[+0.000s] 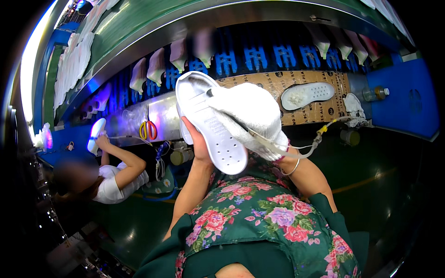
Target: The person applies a dark substance to white shoe soles using a brush, picking up new soles from a conveyor belt and placing finished ones back onto the belt.
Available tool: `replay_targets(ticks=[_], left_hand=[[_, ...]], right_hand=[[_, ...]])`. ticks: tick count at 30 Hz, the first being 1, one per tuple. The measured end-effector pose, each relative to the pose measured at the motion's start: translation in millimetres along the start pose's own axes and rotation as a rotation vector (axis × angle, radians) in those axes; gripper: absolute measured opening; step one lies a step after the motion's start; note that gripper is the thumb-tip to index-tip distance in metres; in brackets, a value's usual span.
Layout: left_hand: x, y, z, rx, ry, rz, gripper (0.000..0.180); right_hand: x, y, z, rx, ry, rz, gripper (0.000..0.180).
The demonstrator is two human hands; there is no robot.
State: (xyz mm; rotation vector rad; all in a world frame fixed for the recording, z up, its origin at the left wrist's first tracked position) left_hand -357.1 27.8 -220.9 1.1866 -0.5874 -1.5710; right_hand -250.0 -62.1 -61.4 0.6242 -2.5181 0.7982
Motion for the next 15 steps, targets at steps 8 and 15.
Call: replay_targets(ticks=[8, 15], left_hand=[[8.2, -13.2, -11.6, -0.084, -0.108, -0.293, 0.097], [-5.1, -13.2, -10.2, -0.098, 0.025, -0.072, 0.102]], right_hand=[[20.0, 11.5, 9.4, 0.111, -0.052, 0.118, 0.035], [11.8, -4.2, -0.2, -0.002, -0.036, 0.068, 0.029]])
Point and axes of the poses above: each hand's wrist, its own z-axis away from the middle knuckle, its own y-axis out of the palm, x = y × z, the point moved 8 cm from there along -z, towards the middle knuckle, and after that the axes turned 14 degrees about -y, right-handed, at the moved point
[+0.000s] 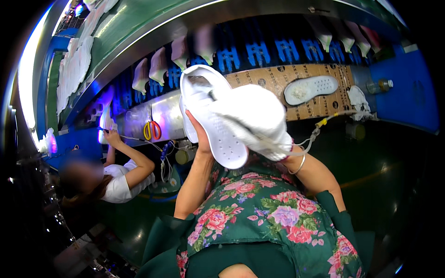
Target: The person applies a dark substance to white shoe soles using a brush, picking up new soles from a conveyor belt and placing finished ones back onto the belt.
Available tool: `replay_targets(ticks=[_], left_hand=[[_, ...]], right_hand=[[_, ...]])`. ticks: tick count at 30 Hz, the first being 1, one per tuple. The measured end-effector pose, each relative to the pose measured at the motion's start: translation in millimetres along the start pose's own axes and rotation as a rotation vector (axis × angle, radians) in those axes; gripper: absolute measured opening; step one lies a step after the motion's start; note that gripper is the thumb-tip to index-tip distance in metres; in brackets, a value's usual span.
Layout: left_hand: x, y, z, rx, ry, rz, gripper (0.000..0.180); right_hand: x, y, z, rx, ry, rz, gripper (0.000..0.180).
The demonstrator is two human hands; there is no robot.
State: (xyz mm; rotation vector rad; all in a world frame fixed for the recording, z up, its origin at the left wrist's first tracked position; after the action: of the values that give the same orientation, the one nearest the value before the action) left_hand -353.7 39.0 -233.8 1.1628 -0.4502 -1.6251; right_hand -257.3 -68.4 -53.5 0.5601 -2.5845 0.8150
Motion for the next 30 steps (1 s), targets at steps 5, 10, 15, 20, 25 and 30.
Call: replay_targets(ticks=[5, 10, 15, 20, 25, 30], left_hand=[[-16.9, 4.0, -2.7, 0.209, -0.005, 0.108, 0.104], [-24.2, 10.5, -8.0, 0.377, -0.048, 0.150, 0.106], [-32.7, 15.0, -5.0, 0.546, -0.104, 0.146, 0.109], [-33.7, 22.6, -10.1, 0.734, -0.206, 0.107, 0.112], [-44.2, 22.5, -12.1, 0.737, -0.217, 0.070, 0.116], [-62.0, 11.1, -27.3, 0.557, -0.108, 0.038, 0.119]], right_hand=[[13.2, 11.2, 2.6, 0.062, -0.027, -0.324, 0.030], [24.7, 30.1, 19.4, 0.193, -0.155, 0.018, 0.036], [21.4, 15.2, 15.2, 0.028, -0.018, -0.376, 0.031], [33.2, 33.9, 32.2, 0.097, -0.130, -0.099, 0.035], [23.0, 23.5, 21.5, 0.057, 0.008, -0.242, 0.031], [40.7, 46.4, 36.3, 0.060, -0.012, -0.404, 0.031]])
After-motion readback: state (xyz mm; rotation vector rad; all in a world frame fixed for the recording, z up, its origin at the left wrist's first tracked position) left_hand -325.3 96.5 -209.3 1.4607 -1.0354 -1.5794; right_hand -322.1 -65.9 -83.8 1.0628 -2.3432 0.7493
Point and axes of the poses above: each hand's wrist, its own z-axis away from the middle knuckle, its own y-axis out of the palm, x = y × z, the point moved 8 cm from there along -z, towards the middle knuckle, and after that the axes turned 14 degrees about -y, right-handed, at the moved point
